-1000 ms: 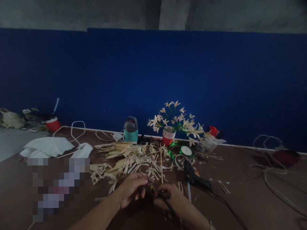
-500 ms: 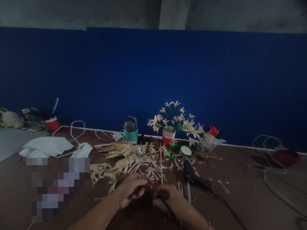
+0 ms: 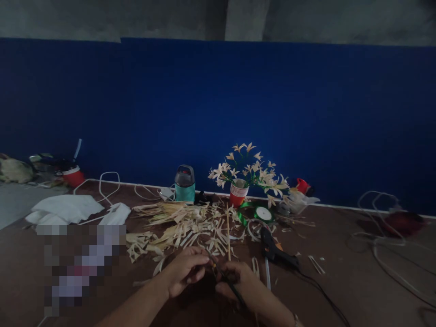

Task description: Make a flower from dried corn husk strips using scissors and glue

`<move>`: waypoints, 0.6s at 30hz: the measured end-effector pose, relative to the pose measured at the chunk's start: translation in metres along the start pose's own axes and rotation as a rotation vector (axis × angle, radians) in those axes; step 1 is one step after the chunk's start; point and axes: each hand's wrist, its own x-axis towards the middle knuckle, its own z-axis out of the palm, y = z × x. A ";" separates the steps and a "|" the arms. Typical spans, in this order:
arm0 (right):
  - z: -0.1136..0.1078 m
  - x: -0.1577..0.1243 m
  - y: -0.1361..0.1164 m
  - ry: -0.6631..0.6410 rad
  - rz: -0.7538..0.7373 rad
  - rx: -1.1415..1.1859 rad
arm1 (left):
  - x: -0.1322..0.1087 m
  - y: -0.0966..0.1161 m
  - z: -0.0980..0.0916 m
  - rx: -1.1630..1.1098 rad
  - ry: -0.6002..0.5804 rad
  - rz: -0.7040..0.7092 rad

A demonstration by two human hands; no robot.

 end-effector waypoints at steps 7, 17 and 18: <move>-0.001 0.001 0.005 -0.037 -0.008 0.029 | -0.002 0.001 0.002 -0.010 -0.005 0.002; 0.004 -0.006 -0.010 0.034 -0.116 -0.111 | -0.004 0.003 0.001 0.010 -0.033 -0.011; 0.005 -0.007 -0.010 0.036 -0.126 -0.110 | -0.004 0.003 0.001 0.009 -0.049 -0.004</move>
